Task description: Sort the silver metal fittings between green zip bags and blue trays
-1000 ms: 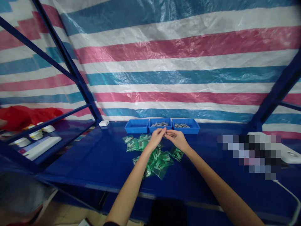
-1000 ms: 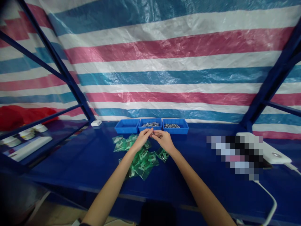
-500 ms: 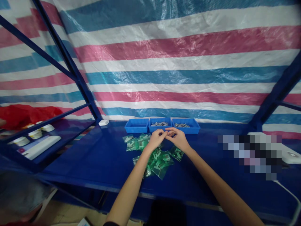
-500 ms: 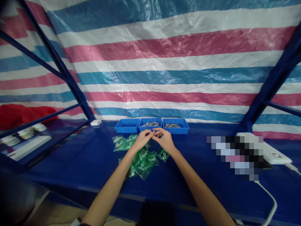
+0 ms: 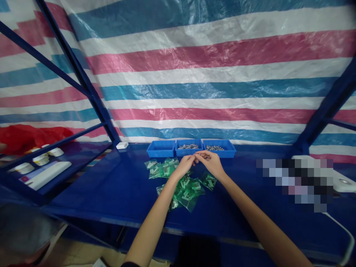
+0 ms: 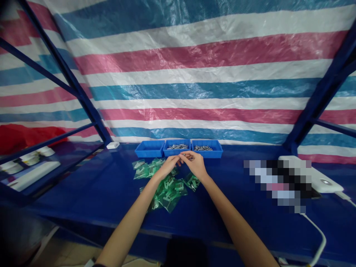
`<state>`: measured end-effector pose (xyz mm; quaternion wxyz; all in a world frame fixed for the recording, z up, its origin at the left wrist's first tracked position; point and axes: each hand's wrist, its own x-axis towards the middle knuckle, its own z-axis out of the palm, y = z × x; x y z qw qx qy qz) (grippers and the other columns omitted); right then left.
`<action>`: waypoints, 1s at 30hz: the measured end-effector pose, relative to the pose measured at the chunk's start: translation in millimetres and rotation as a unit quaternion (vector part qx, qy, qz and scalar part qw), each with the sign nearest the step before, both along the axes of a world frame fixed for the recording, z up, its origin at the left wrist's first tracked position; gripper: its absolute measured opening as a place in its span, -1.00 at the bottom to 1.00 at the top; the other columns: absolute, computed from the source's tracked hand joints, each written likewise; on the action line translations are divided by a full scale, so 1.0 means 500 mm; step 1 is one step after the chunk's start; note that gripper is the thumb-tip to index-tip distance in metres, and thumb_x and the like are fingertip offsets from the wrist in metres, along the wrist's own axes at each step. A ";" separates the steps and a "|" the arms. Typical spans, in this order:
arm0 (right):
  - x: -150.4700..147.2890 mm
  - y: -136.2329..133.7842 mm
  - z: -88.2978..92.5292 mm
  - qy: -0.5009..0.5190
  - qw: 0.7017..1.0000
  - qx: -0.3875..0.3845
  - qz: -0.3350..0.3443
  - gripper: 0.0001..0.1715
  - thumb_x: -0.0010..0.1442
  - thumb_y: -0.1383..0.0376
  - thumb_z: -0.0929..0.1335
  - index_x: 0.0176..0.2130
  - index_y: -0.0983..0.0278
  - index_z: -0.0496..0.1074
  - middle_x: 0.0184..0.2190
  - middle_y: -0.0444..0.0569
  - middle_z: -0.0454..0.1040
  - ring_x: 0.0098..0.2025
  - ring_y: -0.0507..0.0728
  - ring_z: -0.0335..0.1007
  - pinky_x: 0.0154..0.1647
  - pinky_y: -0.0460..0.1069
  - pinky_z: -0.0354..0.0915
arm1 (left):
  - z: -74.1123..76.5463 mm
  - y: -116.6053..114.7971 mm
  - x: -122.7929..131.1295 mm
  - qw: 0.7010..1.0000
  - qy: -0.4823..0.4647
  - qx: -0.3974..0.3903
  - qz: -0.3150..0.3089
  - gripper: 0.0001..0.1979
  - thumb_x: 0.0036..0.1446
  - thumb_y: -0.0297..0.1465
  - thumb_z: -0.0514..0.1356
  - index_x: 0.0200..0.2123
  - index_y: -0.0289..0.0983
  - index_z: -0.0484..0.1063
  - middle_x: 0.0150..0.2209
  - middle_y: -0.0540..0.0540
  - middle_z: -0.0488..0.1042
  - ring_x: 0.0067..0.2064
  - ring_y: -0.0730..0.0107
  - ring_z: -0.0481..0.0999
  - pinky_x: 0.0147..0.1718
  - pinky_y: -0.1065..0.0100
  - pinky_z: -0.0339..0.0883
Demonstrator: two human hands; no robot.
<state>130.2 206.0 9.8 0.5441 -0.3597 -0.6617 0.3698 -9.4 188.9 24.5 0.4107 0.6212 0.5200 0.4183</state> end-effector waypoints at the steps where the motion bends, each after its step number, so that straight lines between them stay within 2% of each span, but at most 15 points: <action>1: 0.000 0.001 -0.001 0.005 1.000 -0.007 0.006 -0.68 0.01 0.13 0.38 -0.31 0.31 0.50 -0.48 -0.02 0.52 -0.43 0.11 0.44 -0.41 -0.04 0.35 | 0.001 0.000 0.000 1.000 -0.012 0.004 0.000 -0.58 0.09 -0.10 -0.01 -0.52 -0.32 0.38 -0.49 -0.06 0.39 -0.43 0.41 0.33 -0.39 0.40 0.18; 5: -0.002 0.003 -0.003 0.018 0.998 -0.051 0.035 -0.65 0.01 0.09 0.36 -0.29 0.30 0.46 -0.45 -0.01 0.53 -0.42 0.11 0.45 -0.48 -0.06 0.34 | 0.004 0.002 -0.003 0.998 -0.049 0.037 0.017 -0.58 0.09 -0.08 0.00 -0.45 -0.32 0.40 -0.47 -0.04 0.39 -0.43 0.44 0.32 -0.41 0.41 0.18; 8: -0.004 0.004 -0.005 0.022 0.997 -0.062 0.037 -0.61 -0.01 0.07 0.37 -0.27 0.30 0.46 -0.44 -0.01 0.52 -0.43 0.10 0.43 -0.51 -0.07 0.32 | 0.003 0.007 -0.006 0.996 -0.049 0.054 0.043 -0.59 0.08 -0.07 0.00 -0.47 -0.31 0.36 -0.46 -0.04 0.38 -0.43 0.45 0.31 -0.43 0.43 0.17; 15: 0.007 0.015 -0.017 -0.035 0.998 -0.059 -0.004 -0.65 -0.07 0.10 0.40 -0.40 0.35 0.52 -0.57 -0.04 0.48 -0.55 0.06 0.36 -0.55 -0.08 0.28 | -0.004 0.021 -0.014 0.986 -0.045 0.066 0.144 -0.65 0.08 -0.15 -0.02 -0.55 -0.28 0.29 -0.58 0.02 0.27 -0.49 0.46 0.28 -0.43 0.43 0.15; 18: 0.012 0.027 -0.021 -0.060 0.994 -0.088 -0.024 -0.67 -0.09 0.11 0.42 -0.46 0.35 0.52 -0.62 -0.04 0.47 -0.60 0.06 0.36 -0.57 -0.07 0.31 | -0.009 0.025 -0.018 0.983 -0.050 0.071 0.159 -0.70 0.07 -0.21 -0.01 -0.56 -0.28 0.28 -0.58 0.03 0.26 -0.49 0.47 0.27 -0.44 0.44 0.15; 20: 0.012 0.035 -0.018 -0.031 0.991 -0.128 -0.014 -0.65 -0.08 0.10 0.41 -0.40 0.35 0.52 -0.59 -0.01 0.49 -0.56 0.09 0.42 -0.54 -0.06 0.36 | -0.013 0.028 -0.019 0.982 -0.057 0.078 0.162 -0.72 0.06 -0.24 0.00 -0.56 -0.28 0.28 -0.56 0.03 0.27 -0.49 0.48 0.26 -0.45 0.45 0.15; 22: 0.010 0.040 -0.012 0.033 0.989 -0.143 0.030 -0.57 -0.03 0.10 0.39 -0.19 0.31 0.48 -0.40 0.04 0.55 -0.39 0.13 0.49 -0.42 -0.04 0.41 | -0.015 0.030 -0.021 0.981 -0.063 0.077 0.167 -0.74 0.06 -0.26 -0.01 -0.56 -0.29 0.28 -0.53 0.02 0.29 -0.49 0.48 0.27 -0.45 0.45 0.16; 24: 0.009 0.044 -0.005 0.076 0.986 -0.124 0.077 -0.43 0.03 0.13 0.37 0.04 0.21 0.33 -0.17 0.04 0.51 -0.20 0.14 0.48 -0.29 -0.02 0.42 | -0.016 0.030 -0.021 0.981 -0.063 0.071 0.169 -0.74 0.07 -0.27 -0.01 -0.54 -0.29 0.29 -0.51 0.01 0.31 -0.48 0.48 0.28 -0.46 0.46 0.17; 25: 0.011 0.045 -0.002 0.072 0.988 -0.105 0.088 -0.40 0.04 0.15 0.36 0.08 0.18 0.28 -0.11 0.03 0.48 -0.15 0.14 0.46 -0.25 -0.01 0.42 | -0.016 0.030 -0.021 0.981 -0.063 0.068 0.169 -0.75 0.07 -0.28 -0.01 -0.54 -0.29 0.29 -0.50 0.00 0.32 -0.47 0.48 0.28 -0.46 0.46 0.17; 26: 0.013 0.045 -0.002 0.047 0.992 -0.083 0.085 -0.43 0.04 0.17 0.36 0.07 0.18 0.30 -0.11 0.03 0.48 -0.15 0.14 0.45 -0.24 0.00 0.41 | -0.015 0.029 -0.021 0.982 -0.063 0.067 0.168 -0.75 0.08 -0.28 -0.01 -0.53 -0.29 0.29 -0.50 -0.01 0.33 -0.47 0.48 0.29 -0.46 0.47 0.17; 28: 0.022 0.045 -0.006 -0.054 0.997 -0.024 0.047 -0.61 0.03 0.25 0.36 -0.09 0.21 0.43 -0.20 0.01 0.51 -0.20 0.14 0.46 -0.24 0.02 0.40 | -0.014 0.028 -0.020 0.982 -0.062 0.068 0.163 -0.76 0.08 -0.29 -0.01 -0.53 -0.29 0.30 -0.49 -0.02 0.33 -0.48 0.48 0.29 -0.47 0.47 0.18; 30: 0.032 0.043 -0.016 -0.177 0.983 0.042 -0.007 -0.79 0.01 0.32 0.35 -0.27 0.20 0.51 -0.29 -0.04 0.53 -0.24 0.14 0.45 -0.23 0.04 0.37 | -0.013 0.027 -0.020 0.983 -0.060 0.070 0.161 -0.76 0.08 -0.30 -0.01 -0.52 -0.29 0.30 -0.49 -0.03 0.34 -0.48 0.49 0.29 -0.47 0.47 0.18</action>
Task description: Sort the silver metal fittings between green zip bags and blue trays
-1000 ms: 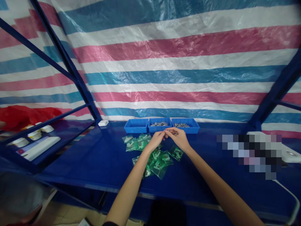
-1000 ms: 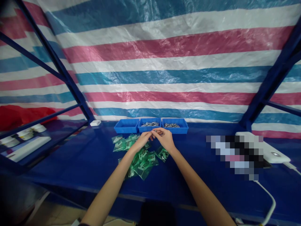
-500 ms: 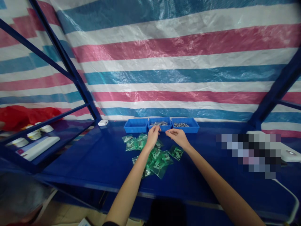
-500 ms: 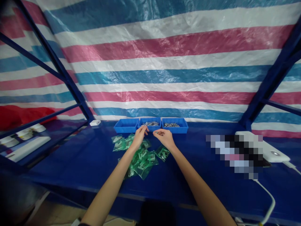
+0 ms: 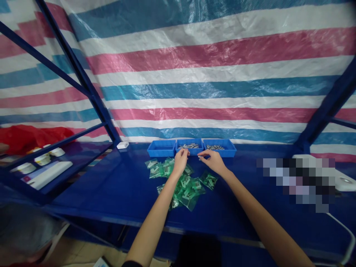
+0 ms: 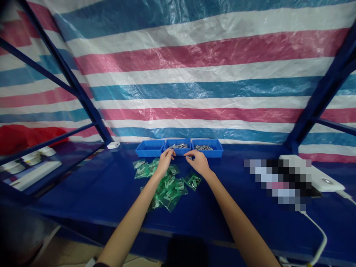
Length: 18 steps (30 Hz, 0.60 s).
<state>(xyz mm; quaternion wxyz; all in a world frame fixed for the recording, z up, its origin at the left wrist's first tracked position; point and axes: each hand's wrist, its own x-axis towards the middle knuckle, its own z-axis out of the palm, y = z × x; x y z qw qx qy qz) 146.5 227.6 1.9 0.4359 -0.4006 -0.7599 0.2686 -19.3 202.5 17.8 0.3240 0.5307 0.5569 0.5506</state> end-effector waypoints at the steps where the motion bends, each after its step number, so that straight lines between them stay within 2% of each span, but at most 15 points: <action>1: 0.004 -0.001 -0.007 -0.053 0.998 0.029 -0.019 -0.82 0.01 0.35 0.35 -0.32 0.18 0.51 -0.30 -0.06 0.53 -0.25 0.14 0.44 -0.21 0.04 0.36 | 0.000 0.000 0.000 1.000 0.002 0.000 0.001 -0.76 0.08 -0.29 -0.01 -0.52 -0.29 0.30 -0.49 -0.03 0.34 -0.49 0.49 0.29 -0.48 0.47 0.18; 3: 0.010 -0.002 -0.020 -0.124 0.990 0.060 -0.040 -0.79 0.00 0.40 0.35 -0.32 0.16 0.51 -0.29 -0.09 0.52 -0.22 0.14 0.42 -0.18 0.04 0.33 | 0.000 0.000 0.000 1.000 0.005 -0.002 0.001 -0.75 0.07 -0.28 -0.01 -0.52 -0.30 0.31 -0.49 -0.03 0.35 -0.49 0.49 0.28 -0.48 0.47 0.18; 6: 0.010 -0.002 -0.034 -0.169 0.982 0.070 -0.043 -0.73 0.00 0.45 0.35 -0.27 0.18 0.49 -0.25 -0.07 0.51 -0.16 0.14 0.39 -0.13 0.02 0.30 | -0.001 -0.001 0.001 1.000 0.009 -0.001 -0.012 -0.75 0.06 -0.27 0.00 -0.52 -0.30 0.30 -0.50 -0.02 0.34 -0.50 0.50 0.28 -0.48 0.47 0.18; 9: 0.006 -0.002 -0.038 -0.187 0.979 0.070 -0.045 -0.68 0.01 0.48 0.34 -0.22 0.19 0.47 -0.24 -0.06 0.49 -0.16 0.12 0.37 -0.16 -0.01 0.30 | -0.002 -0.003 0.003 0.999 0.016 0.000 -0.030 -0.76 0.04 -0.27 0.03 -0.55 -0.30 0.29 -0.52 0.00 0.32 -0.51 0.51 0.28 -0.48 0.47 0.18; 12: 0.005 -0.005 -0.038 -0.200 0.975 0.073 -0.059 -0.71 0.05 0.44 0.34 -0.19 0.19 0.46 -0.23 -0.03 0.47 -0.16 0.13 0.36 -0.21 -0.02 0.30 | -0.003 -0.005 0.004 0.999 0.026 0.003 -0.040 -0.76 0.03 -0.27 0.04 -0.54 -0.30 0.30 -0.51 0.00 0.33 -0.50 0.50 0.29 -0.47 0.47 0.18; 18: 0.002 -0.009 -0.045 -0.217 0.969 0.071 -0.090 -0.79 0.07 0.42 0.33 -0.30 0.15 0.51 -0.26 -0.04 0.52 -0.17 0.17 0.39 -0.21 0.01 0.30 | -0.008 -0.004 0.003 0.998 0.049 -0.004 -0.045 -0.77 0.04 -0.27 0.04 -0.52 -0.30 0.31 -0.50 -0.01 0.35 -0.48 0.48 0.31 -0.47 0.46 0.18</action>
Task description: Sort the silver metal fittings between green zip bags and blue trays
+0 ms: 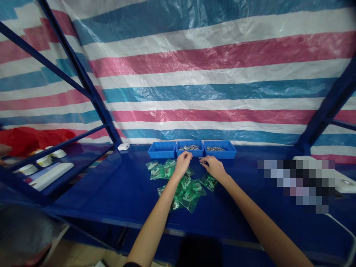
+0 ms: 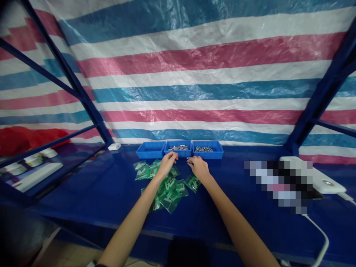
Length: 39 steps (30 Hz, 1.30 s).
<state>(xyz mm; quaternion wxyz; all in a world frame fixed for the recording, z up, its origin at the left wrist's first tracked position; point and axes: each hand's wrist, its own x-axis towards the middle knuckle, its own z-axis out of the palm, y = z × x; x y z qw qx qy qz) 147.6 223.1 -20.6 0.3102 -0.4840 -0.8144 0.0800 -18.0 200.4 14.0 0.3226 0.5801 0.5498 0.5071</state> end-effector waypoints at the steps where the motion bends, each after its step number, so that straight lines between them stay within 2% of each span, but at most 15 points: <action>1: -0.001 0.001 -0.001 0.013 1.000 -0.007 0.001 -0.79 0.06 0.41 0.34 -0.31 0.14 0.51 -0.28 -0.06 0.53 -0.20 0.17 0.41 -0.24 0.01 0.31 | -0.001 0.000 0.000 1.000 0.013 0.002 0.001 -0.76 0.04 -0.26 0.04 -0.53 -0.29 0.31 -0.51 0.00 0.34 -0.48 0.48 0.31 -0.46 0.46 0.17; 4: -0.008 0.006 -0.001 0.121 0.990 -0.059 0.035 -0.84 0.03 0.36 0.37 -0.33 0.15 0.51 -0.34 -0.08 0.55 -0.35 0.12 0.45 -0.32 0.00 0.36 | -0.007 0.000 0.000 0.997 0.068 0.022 0.015 -0.74 0.04 -0.22 0.07 -0.55 -0.28 0.28 -0.56 0.04 0.30 -0.47 0.48 0.29 -0.44 0.45 0.14; 6: -0.015 0.007 0.006 0.225 0.966 -0.108 0.069 -0.83 0.00 0.30 0.38 -0.31 0.22 0.51 -0.38 -0.05 0.55 -0.40 0.11 0.47 -0.35 0.00 0.39 | -0.009 -0.001 0.000 0.995 0.090 0.039 0.030 -0.70 0.05 -0.17 0.08 -0.55 -0.27 0.27 -0.58 0.07 0.26 -0.48 0.49 0.26 -0.44 0.45 0.11; 9: -0.027 0.002 0.025 0.348 0.919 -0.160 0.092 -0.66 -0.07 0.20 0.41 -0.26 0.31 0.49 -0.40 0.01 0.55 -0.37 0.13 0.49 -0.36 0.01 0.41 | -0.009 -0.002 0.001 0.993 0.108 0.042 0.025 -0.62 0.07 -0.10 0.05 -0.58 -0.28 0.25 -0.59 0.08 0.22 -0.48 0.49 0.23 -0.44 0.44 0.07; 11: -0.032 -0.005 0.037 0.386 0.902 -0.167 0.097 -0.59 -0.11 0.17 0.42 -0.24 0.33 0.48 -0.37 0.03 0.55 -0.33 0.14 0.49 -0.29 0.03 0.41 | -0.006 -0.005 0.003 0.992 0.119 0.038 0.001 -0.58 0.10 -0.09 0.01 -0.61 -0.28 0.25 -0.60 0.06 0.21 -0.47 0.47 0.23 -0.44 0.43 0.06; 15: -0.035 -0.013 0.049 0.410 0.892 -0.162 0.100 -0.60 -0.16 0.19 0.44 -0.28 0.34 0.48 -0.39 0.03 0.54 -0.31 0.14 0.48 -0.19 0.05 0.39 | 0.002 -0.013 0.010 0.992 0.106 0.040 -0.053 -0.58 0.13 -0.10 -0.02 -0.59 -0.29 0.28 -0.58 0.04 0.24 -0.45 0.46 0.24 -0.43 0.43 0.07; 20: -0.032 -0.017 0.056 0.436 0.876 -0.182 0.094 -0.55 -0.23 0.20 0.47 -0.28 0.34 0.48 -0.40 0.03 0.54 -0.34 0.14 0.48 -0.22 0.04 0.39 | 0.008 -0.017 0.015 0.993 0.067 0.023 -0.089 -0.59 0.10 -0.10 0.01 -0.58 -0.30 0.28 -0.59 0.05 0.22 -0.47 0.47 0.24 -0.44 0.43 0.08; 27: -0.033 -0.032 0.071 0.440 0.869 -0.192 0.123 -0.61 -0.08 0.11 0.42 -0.30 0.34 0.50 -0.49 -0.04 0.52 -0.44 0.09 0.44 -0.39 -0.03 0.34 | 0.009 -0.009 0.011 0.990 -0.052 -0.046 -0.120 -0.59 0.06 -0.05 0.02 -0.46 -0.32 0.34 -0.52 0.01 0.31 -0.47 0.47 0.28 -0.49 0.45 0.06; 35: -0.035 -0.026 0.063 0.458 0.867 -0.160 0.114 -0.62 -0.07 0.09 0.42 -0.33 0.33 0.52 -0.51 -0.05 0.51 -0.47 0.07 0.39 -0.39 -0.03 0.30 | 0.010 -0.014 0.019 0.979 -0.014 -0.087 -0.183 -0.57 0.07 -0.11 -0.05 -0.49 -0.33 0.39 -0.47 -0.06 0.39 -0.46 0.43 0.32 -0.47 0.41 0.08; 39: -0.036 -0.028 0.065 0.450 0.871 -0.163 0.112 -0.62 -0.05 0.09 0.41 -0.33 0.34 0.51 -0.51 -0.05 0.50 -0.46 0.07 0.39 -0.42 -0.05 0.30 | 0.012 -0.016 0.018 0.982 -0.023 -0.079 -0.169 -0.57 0.09 -0.10 -0.05 -0.45 -0.33 0.39 -0.48 -0.03 0.37 -0.45 0.44 0.32 -0.47 0.43 0.09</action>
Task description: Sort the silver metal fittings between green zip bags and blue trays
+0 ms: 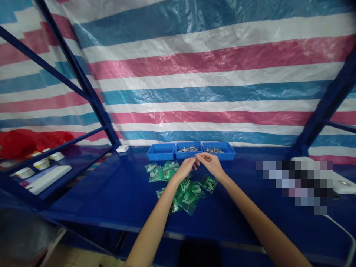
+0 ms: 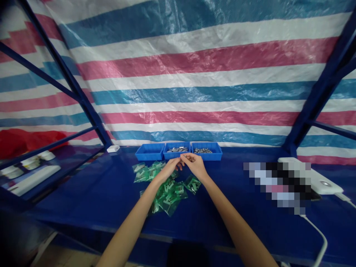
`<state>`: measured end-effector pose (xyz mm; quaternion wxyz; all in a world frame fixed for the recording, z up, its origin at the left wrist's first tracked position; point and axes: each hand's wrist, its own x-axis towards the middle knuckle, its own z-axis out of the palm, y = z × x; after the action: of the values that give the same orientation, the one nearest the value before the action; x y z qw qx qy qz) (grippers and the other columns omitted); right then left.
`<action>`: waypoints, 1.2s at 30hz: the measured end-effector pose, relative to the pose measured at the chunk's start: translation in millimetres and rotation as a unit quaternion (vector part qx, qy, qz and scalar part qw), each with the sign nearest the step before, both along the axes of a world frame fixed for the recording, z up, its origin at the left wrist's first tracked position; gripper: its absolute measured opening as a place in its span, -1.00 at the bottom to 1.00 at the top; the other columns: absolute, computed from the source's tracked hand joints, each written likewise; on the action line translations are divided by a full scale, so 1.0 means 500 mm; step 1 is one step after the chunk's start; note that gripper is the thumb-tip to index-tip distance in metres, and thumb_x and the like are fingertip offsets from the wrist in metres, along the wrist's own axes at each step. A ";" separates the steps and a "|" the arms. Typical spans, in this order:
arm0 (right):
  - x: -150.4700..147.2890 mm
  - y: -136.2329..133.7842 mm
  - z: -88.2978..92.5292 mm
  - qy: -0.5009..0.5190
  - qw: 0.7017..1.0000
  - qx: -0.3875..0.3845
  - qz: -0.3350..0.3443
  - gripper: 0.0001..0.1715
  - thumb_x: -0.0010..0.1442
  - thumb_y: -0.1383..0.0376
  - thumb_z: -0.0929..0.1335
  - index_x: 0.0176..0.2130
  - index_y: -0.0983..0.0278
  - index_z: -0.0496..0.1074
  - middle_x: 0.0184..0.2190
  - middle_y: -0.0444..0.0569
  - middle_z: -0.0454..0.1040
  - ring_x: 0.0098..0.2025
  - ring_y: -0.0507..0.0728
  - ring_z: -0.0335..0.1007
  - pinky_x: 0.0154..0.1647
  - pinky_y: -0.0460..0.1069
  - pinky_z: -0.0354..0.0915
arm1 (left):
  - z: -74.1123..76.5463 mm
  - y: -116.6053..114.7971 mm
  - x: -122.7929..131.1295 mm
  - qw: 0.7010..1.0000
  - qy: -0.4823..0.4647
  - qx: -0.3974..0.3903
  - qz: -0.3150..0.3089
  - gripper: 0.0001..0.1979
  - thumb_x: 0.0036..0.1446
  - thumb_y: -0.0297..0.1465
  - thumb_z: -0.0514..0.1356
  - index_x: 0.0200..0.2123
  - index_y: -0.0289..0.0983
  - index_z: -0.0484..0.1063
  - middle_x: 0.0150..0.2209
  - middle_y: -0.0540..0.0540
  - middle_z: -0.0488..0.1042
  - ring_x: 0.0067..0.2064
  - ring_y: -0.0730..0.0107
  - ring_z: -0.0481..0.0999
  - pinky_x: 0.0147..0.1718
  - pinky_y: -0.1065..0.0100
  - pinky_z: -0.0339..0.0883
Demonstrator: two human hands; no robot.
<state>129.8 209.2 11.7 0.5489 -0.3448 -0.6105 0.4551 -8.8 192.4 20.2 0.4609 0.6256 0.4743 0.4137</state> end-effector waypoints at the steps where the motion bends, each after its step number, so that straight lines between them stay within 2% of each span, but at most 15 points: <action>1: -0.001 -0.001 0.001 -0.002 1.000 -0.004 0.001 -0.62 -0.04 0.08 0.40 -0.32 0.34 0.51 -0.50 -0.04 0.51 -0.45 0.08 0.40 -0.41 -0.05 0.30 | 0.001 0.000 -0.001 1.000 -0.009 0.005 0.013 -0.58 0.08 -0.08 -0.03 -0.43 -0.32 0.38 -0.47 -0.02 0.37 -0.45 0.45 0.32 -0.48 0.44 0.09; 6: -0.005 -0.005 -0.002 -0.026 0.999 -0.016 0.028 -0.59 -0.02 0.08 0.38 -0.24 0.32 0.48 -0.39 0.01 0.54 -0.39 0.11 0.44 -0.46 -0.06 0.30 | 0.008 -0.002 -0.007 0.996 -0.027 0.053 0.067 -0.64 0.05 -0.10 0.06 -0.45 -0.30 0.35 -0.53 0.03 0.31 -0.46 0.48 0.30 -0.47 0.46 0.10; 10: -0.008 -0.003 -0.008 -0.036 0.999 -0.006 0.033 -0.60 -0.01 0.12 0.38 -0.21 0.31 0.48 -0.41 -0.01 0.53 -0.42 0.08 0.42 -0.48 -0.07 0.29 | 0.007 -0.001 -0.007 0.994 -0.016 0.060 0.090 -0.69 0.06 -0.18 0.04 -0.52 -0.30 0.33 -0.57 0.03 0.29 -0.48 0.49 0.28 -0.45 0.46 0.13; 15: -0.002 0.007 -0.014 -0.041 0.999 0.001 -0.010 -0.63 -0.05 0.13 0.39 -0.29 0.34 0.52 -0.52 -0.04 0.50 -0.51 0.04 0.35 -0.53 -0.09 0.24 | -0.001 0.009 -0.010 0.986 -0.020 0.058 0.157 -0.74 0.07 -0.24 0.00 -0.50 -0.29 0.31 -0.50 0.01 0.33 -0.51 0.51 0.27 -0.48 0.46 0.14; 18: 0.005 0.016 -0.023 -0.083 0.995 -0.001 -0.053 -0.66 -0.09 0.15 0.41 -0.36 0.36 0.53 -0.61 -0.08 0.44 -0.57 0.02 0.30 -0.55 -0.09 0.22 | -0.009 0.020 -0.018 0.975 -0.026 0.067 0.212 -0.77 0.08 -0.28 -0.01 -0.50 -0.29 0.30 -0.51 0.01 0.32 -0.52 0.50 0.26 -0.49 0.46 0.14; 21: 0.008 0.025 -0.027 -0.119 0.989 -0.029 -0.079 -0.69 -0.13 0.17 0.42 -0.41 0.36 0.53 -0.63 -0.07 0.44 -0.58 0.04 0.33 -0.53 -0.07 0.26 | -0.017 0.028 -0.025 0.968 -0.024 0.076 0.237 -0.80 0.06 -0.33 0.00 -0.51 -0.29 0.29 -0.51 0.00 0.32 -0.52 0.50 0.26 -0.46 0.45 0.15; 24: 0.007 0.032 -0.018 -0.052 0.996 -0.062 -0.021 -0.57 -0.05 0.13 0.39 -0.19 0.30 0.49 -0.41 0.01 0.54 -0.39 0.11 0.45 -0.41 -0.05 0.35 | -0.021 0.030 -0.028 0.966 -0.014 0.086 0.243 -0.81 0.06 -0.34 0.00 -0.50 -0.29 0.31 -0.50 0.00 0.33 -0.50 0.49 0.27 -0.45 0.44 0.14; 27: 0.007 0.035 -0.009 -0.004 0.999 -0.021 0.041 -0.46 0.05 0.14 0.33 0.04 0.19 0.32 -0.09 0.02 0.47 -0.17 0.12 0.44 -0.28 -0.03 0.38 | -0.022 0.030 -0.027 0.965 -0.006 0.090 0.245 -0.80 0.07 -0.33 0.00 -0.50 -0.28 0.31 -0.51 0.00 0.34 -0.49 0.48 0.28 -0.44 0.44 0.15; 30: 0.015 0.034 -0.017 -0.143 0.986 0.089 -0.008 -0.66 0.08 0.24 0.31 -0.11 0.21 0.44 -0.15 0.01 0.50 -0.21 0.12 0.43 -0.21 0.01 0.35 | -0.021 0.029 -0.026 0.966 -0.007 0.088 0.242 -0.81 0.06 -0.35 0.00 -0.50 -0.29 0.31 -0.50 -0.01 0.35 -0.47 0.47 0.30 -0.44 0.45 0.15; 32: 0.023 0.032 -0.029 -0.276 0.947 0.157 -0.052 -0.77 0.07 0.34 0.29 -0.26 0.21 0.50 -0.21 -0.02 0.51 -0.21 0.13 0.41 -0.15 0.04 0.32 | -0.020 0.028 -0.025 0.967 -0.007 0.084 0.241 -0.82 0.06 -0.36 -0.01 -0.49 -0.29 0.31 -0.50 -0.01 0.35 -0.46 0.46 0.31 -0.44 0.45 0.15; 34: 0.031 0.029 -0.042 -0.372 0.908 0.177 -0.077 -0.75 0.05 0.40 0.29 -0.27 0.20 0.50 -0.21 -0.04 0.50 -0.21 0.13 0.38 -0.13 0.04 0.29 | -0.018 0.026 -0.025 0.967 -0.005 0.082 0.241 -0.82 0.06 -0.35 -0.01 -0.48 -0.29 0.31 -0.50 -0.02 0.35 -0.46 0.46 0.32 -0.44 0.45 0.16; 36: 0.036 0.027 -0.051 -0.420 0.888 0.165 -0.086 -0.69 0.03 0.42 0.30 -0.19 0.21 0.48 -0.15 -0.03 0.48 -0.23 0.11 0.37 -0.18 0.01 0.30 | -0.017 0.024 -0.025 0.967 0.000 0.083 0.239 -0.81 0.06 -0.34 -0.01 -0.48 -0.29 0.31 -0.49 -0.02 0.36 -0.45 0.46 0.32 -0.43 0.45 0.17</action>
<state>147.6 222.8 -13.8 0.3278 -0.4592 -0.8181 0.1114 -21.3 204.4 11.8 0.2953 0.5296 0.5744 0.5499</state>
